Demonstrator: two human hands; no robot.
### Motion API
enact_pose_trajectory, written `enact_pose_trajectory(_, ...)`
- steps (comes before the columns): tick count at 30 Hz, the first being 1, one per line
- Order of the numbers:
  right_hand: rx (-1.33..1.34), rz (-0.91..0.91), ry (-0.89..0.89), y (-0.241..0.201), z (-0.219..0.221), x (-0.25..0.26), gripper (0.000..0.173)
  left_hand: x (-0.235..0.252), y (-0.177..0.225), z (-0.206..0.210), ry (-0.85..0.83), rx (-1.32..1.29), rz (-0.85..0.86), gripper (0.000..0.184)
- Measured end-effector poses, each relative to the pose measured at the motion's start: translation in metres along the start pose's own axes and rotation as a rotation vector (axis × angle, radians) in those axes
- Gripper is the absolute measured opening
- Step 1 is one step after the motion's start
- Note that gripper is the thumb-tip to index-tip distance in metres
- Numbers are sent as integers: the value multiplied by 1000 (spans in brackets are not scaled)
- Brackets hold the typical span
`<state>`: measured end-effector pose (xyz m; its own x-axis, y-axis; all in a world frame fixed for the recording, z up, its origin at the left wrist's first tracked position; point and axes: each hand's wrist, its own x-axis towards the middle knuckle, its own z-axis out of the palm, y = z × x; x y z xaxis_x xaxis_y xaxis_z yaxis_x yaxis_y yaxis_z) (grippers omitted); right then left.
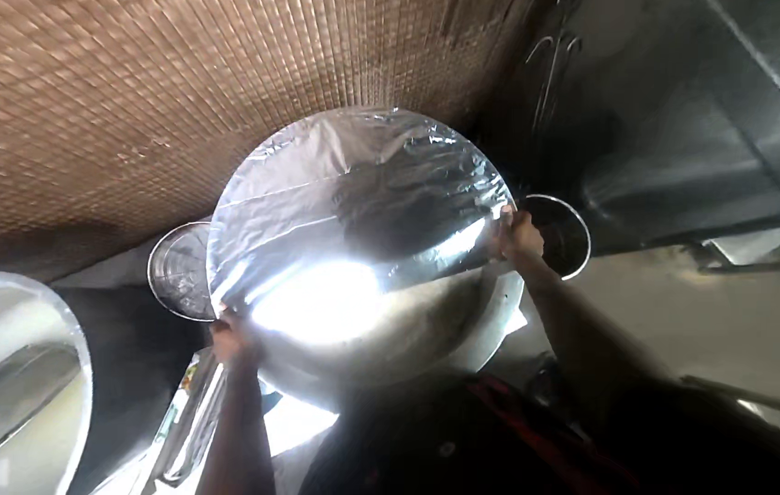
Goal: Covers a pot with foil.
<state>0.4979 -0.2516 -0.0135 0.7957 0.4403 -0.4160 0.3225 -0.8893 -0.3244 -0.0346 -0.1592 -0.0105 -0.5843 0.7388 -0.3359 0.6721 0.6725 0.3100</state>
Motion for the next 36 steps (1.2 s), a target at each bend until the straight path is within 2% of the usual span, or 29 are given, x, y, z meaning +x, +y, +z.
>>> enact_pose_trajectory(3,-77,-19,10,5,2,2,71,-2,2,-4,-23,80,45,78)
enact_pose_trajectory(7,-32,-168,-38,17,-4,7,67,-1,5,-8,-12,68,74,81)
enact_pose_trajectory(10,50,-223,-77,27,-4,16,58,12,-6,-2,-9,-110,42,83)
enact_pose_trajectory(12,182,-247,-102,35,-2,22,52,21,-14,0,-84,-277,-31,87)
enact_pose_trajectory(14,399,-242,-102,42,4,26,54,27,-16,-1,-146,-414,-105,87)
enact_pose_trajectory(16,589,-143,-122,40,7,22,59,28,-17,-3,-190,-569,-143,86)
enact_pose_trajectory(20,681,60,-142,36,6,18,73,33,-18,-6,-340,-868,-178,79)
enact_pose_trajectory(23,827,65,-273,41,7,19,86,42,-23,-5,-452,-1033,-115,69)
enact_pose_trajectory(26,903,37,-422,35,1,25,92,48,-25,-4,-374,-855,-102,56)
enact_pose_trajectory(29,741,138,-321,20,-14,30,88,62,-32,-16,-382,-763,-111,51)
enact_pose_trajectory(31,730,149,-248,4,-26,38,88,76,-20,-24,-403,-886,-164,62)
enact_pose_trajectory(33,777,109,-276,-7,-33,55,84,87,-3,-32,-484,-957,-176,77)
enact_pose_trajectory(36,740,111,-342,-32,-31,77,84,99,32,-32,-490,-807,-118,83)
